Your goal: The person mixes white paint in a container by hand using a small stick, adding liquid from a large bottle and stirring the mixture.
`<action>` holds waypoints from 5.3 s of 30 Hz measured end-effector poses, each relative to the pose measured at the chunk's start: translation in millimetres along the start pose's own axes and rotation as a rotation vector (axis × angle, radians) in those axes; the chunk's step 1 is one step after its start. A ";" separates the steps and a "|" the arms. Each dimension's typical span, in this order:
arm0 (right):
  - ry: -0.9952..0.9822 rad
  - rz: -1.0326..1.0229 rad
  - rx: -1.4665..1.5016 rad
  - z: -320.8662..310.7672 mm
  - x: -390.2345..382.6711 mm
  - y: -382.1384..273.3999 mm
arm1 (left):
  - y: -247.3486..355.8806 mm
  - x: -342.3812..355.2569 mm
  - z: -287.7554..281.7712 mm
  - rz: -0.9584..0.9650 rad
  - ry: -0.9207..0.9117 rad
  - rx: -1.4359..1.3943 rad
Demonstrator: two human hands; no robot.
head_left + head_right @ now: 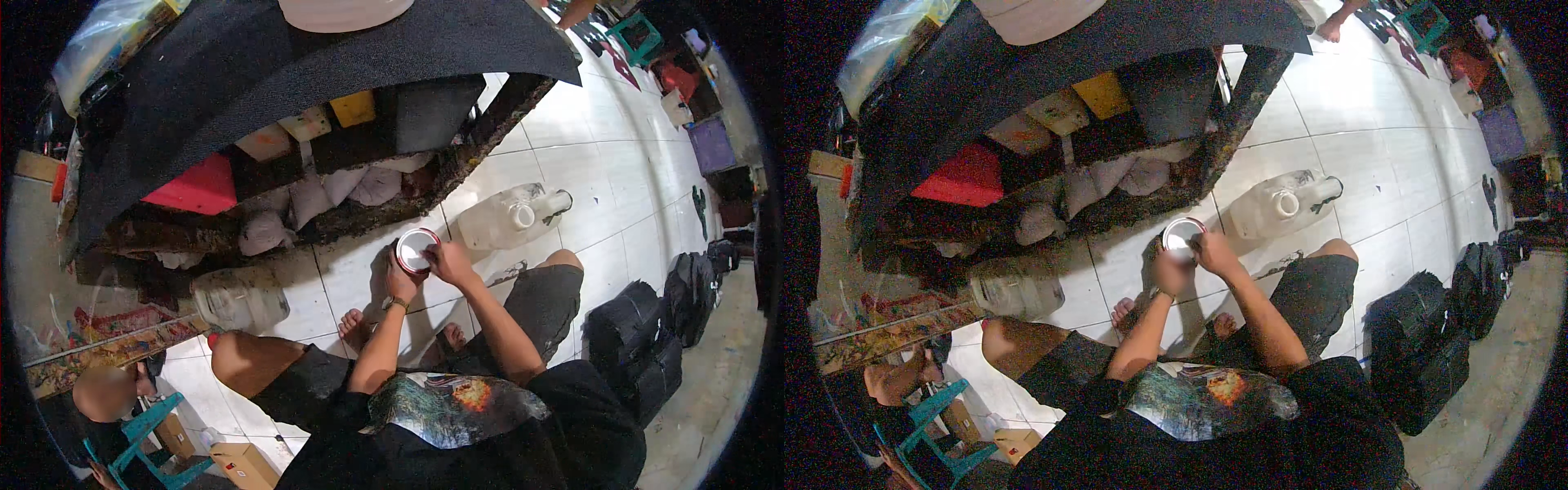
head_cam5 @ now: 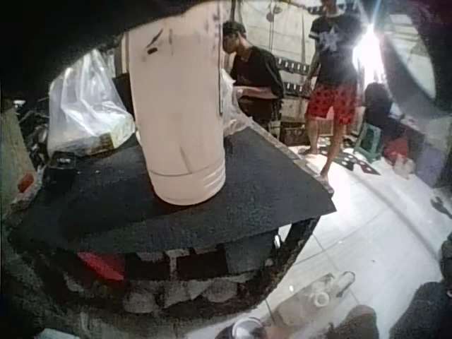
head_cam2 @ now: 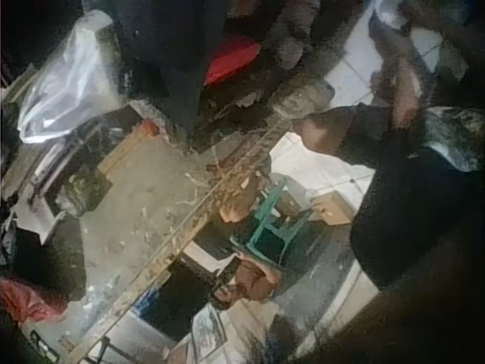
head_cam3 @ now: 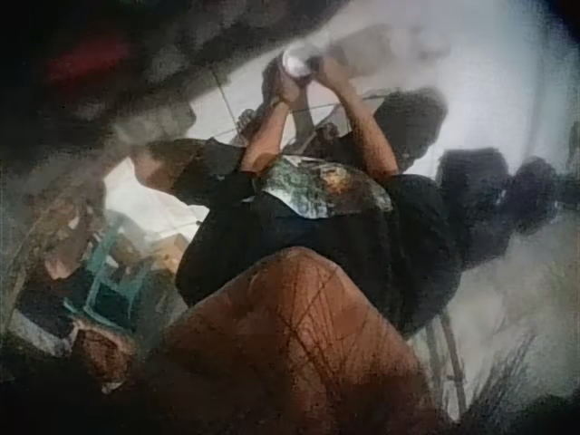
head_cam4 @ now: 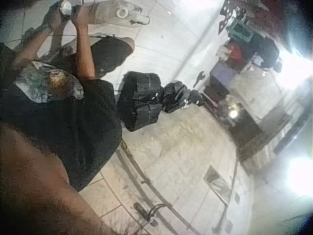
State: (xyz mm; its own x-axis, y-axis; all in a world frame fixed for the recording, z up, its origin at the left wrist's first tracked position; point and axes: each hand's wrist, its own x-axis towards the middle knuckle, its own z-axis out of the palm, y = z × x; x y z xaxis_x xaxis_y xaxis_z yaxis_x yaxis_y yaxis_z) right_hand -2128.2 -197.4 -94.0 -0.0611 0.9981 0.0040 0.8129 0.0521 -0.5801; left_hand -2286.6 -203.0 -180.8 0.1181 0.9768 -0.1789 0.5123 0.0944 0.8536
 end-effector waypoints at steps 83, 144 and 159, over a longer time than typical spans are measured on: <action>-0.966 -0.090 -0.599 -84.7 92.9 -97.5 | 41.9 -65.5 28.7 -0.084 -0.597 -0.792; 0.087 0.271 0.023 -208.3 -48.3 -4.0 | -14.9 -6.2 -18.0 -0.099 -0.027 -0.095; -0.042 0.178 -0.335 -2.6 20.1 -17.5 | 6.5 22.6 -11.3 0.005 0.065 -0.361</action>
State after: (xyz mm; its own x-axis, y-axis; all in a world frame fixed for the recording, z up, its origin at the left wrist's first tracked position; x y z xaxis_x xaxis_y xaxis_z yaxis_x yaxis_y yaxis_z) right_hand -2142.1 -178.1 -81.7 0.0803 0.9906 -0.1104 0.9569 -0.1077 -0.2699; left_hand -2290.3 -178.1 -173.8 0.0599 0.9865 -0.1524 0.1768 0.1398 0.9743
